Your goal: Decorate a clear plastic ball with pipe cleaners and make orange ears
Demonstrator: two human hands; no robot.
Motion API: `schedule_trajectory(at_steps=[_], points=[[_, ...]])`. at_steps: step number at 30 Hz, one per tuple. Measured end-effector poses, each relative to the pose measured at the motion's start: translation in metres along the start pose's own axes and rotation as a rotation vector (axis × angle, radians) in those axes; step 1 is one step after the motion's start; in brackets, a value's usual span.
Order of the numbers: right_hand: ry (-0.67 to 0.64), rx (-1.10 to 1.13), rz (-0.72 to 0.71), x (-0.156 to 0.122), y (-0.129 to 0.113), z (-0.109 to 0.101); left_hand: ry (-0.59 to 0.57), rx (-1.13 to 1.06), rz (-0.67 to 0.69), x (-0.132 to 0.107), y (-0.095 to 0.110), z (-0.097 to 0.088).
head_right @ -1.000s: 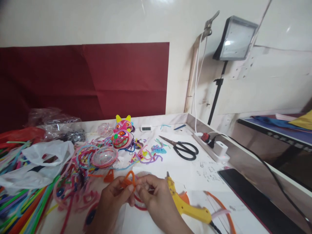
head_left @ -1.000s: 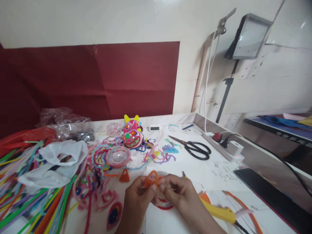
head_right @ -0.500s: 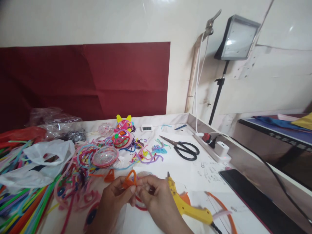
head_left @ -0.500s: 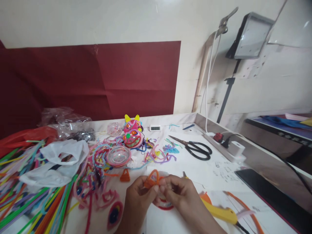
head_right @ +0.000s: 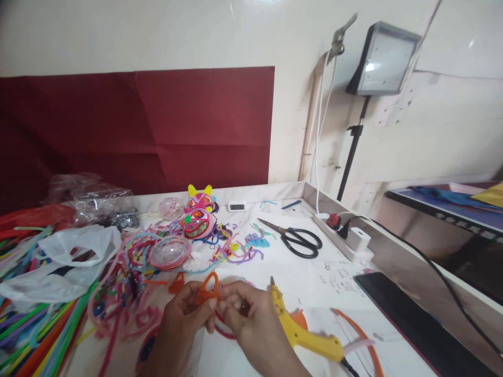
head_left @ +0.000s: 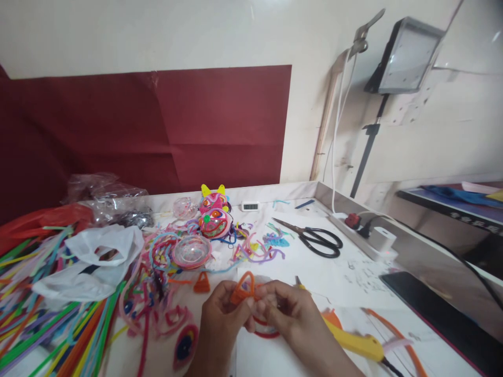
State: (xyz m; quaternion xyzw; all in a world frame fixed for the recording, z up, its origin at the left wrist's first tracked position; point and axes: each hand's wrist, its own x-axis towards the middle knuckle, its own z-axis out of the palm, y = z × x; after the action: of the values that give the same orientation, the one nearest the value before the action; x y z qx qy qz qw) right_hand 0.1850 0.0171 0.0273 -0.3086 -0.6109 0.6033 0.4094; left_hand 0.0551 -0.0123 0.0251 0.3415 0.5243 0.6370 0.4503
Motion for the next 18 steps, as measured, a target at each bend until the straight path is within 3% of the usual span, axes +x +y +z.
schedule_trajectory(at_steps=[9, 18], points=[[-0.036, 0.015, 0.016, -0.001, -0.005, -0.003, -0.027, -0.012, -0.041, 0.001, 0.0, -0.002], [-0.051, 0.128, 0.165, 0.003, -0.011, -0.011, -0.064, -0.132, -0.124, 0.002, -0.002, -0.006]])
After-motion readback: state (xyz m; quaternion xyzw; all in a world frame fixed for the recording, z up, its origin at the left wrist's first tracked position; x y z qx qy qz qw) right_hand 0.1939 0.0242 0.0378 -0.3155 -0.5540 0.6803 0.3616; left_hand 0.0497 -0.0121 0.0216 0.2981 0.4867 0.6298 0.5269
